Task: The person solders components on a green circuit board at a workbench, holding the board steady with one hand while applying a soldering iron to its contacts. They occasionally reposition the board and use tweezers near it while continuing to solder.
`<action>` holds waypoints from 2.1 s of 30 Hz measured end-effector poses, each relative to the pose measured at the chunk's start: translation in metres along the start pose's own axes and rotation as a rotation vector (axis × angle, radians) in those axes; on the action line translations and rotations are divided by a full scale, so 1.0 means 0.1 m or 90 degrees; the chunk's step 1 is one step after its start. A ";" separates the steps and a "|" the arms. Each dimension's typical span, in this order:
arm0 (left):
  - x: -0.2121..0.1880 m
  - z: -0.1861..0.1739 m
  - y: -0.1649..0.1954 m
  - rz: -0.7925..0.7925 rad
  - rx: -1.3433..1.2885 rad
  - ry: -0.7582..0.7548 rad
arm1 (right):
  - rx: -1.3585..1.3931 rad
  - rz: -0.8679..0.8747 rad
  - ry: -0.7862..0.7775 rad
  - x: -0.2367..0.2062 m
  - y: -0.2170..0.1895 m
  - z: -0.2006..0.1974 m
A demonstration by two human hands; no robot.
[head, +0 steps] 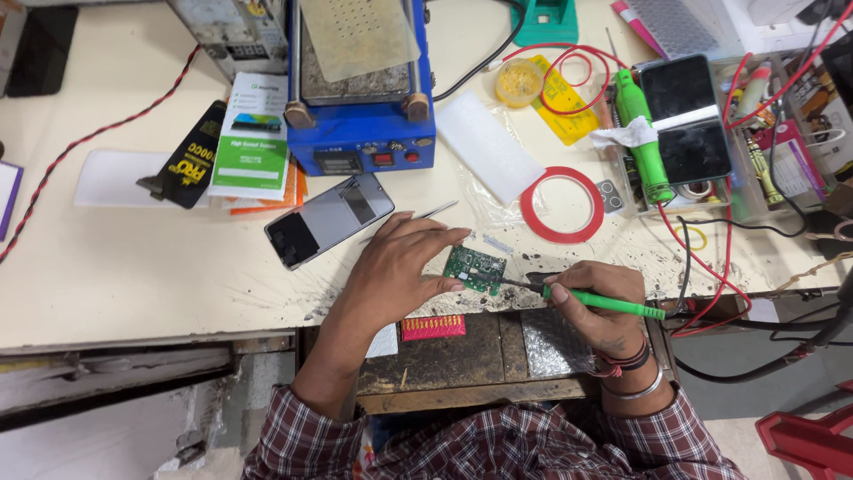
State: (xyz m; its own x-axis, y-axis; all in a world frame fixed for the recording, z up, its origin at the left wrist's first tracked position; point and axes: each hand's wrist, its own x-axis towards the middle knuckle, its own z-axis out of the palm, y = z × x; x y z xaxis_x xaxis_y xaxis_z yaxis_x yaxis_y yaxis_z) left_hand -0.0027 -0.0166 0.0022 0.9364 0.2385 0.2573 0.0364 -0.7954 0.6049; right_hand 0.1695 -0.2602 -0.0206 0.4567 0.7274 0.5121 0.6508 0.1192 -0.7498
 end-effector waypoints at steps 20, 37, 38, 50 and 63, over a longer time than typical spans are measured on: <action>-0.03 0.02 -0.03 0.020 -0.003 0.010 | -0.011 -0.017 -0.006 0.01 -0.01 0.00; -0.01 0.01 0.00 0.001 0.001 0.003 | -0.004 -0.013 -0.003 0.01 -0.01 0.01; -0.01 0.00 0.00 0.006 0.001 0.004 | -0.003 -0.012 -0.004 0.01 -0.01 0.01; -0.03 -0.01 -0.01 0.010 0.000 0.007 | 0.002 -0.009 -0.007 0.00 0.00 0.01; 0.00 0.00 -0.01 0.006 -0.002 0.001 | 0.000 -0.013 -0.008 0.01 0.00 -0.01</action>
State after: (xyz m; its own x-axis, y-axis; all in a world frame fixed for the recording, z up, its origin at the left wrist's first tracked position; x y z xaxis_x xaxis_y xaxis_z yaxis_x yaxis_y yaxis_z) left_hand -0.0029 -0.0159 0.0019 0.9360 0.2318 0.2650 0.0258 -0.7958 0.6050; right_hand 0.1707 -0.2604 -0.0201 0.4356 0.7327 0.5228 0.6603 0.1346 -0.7388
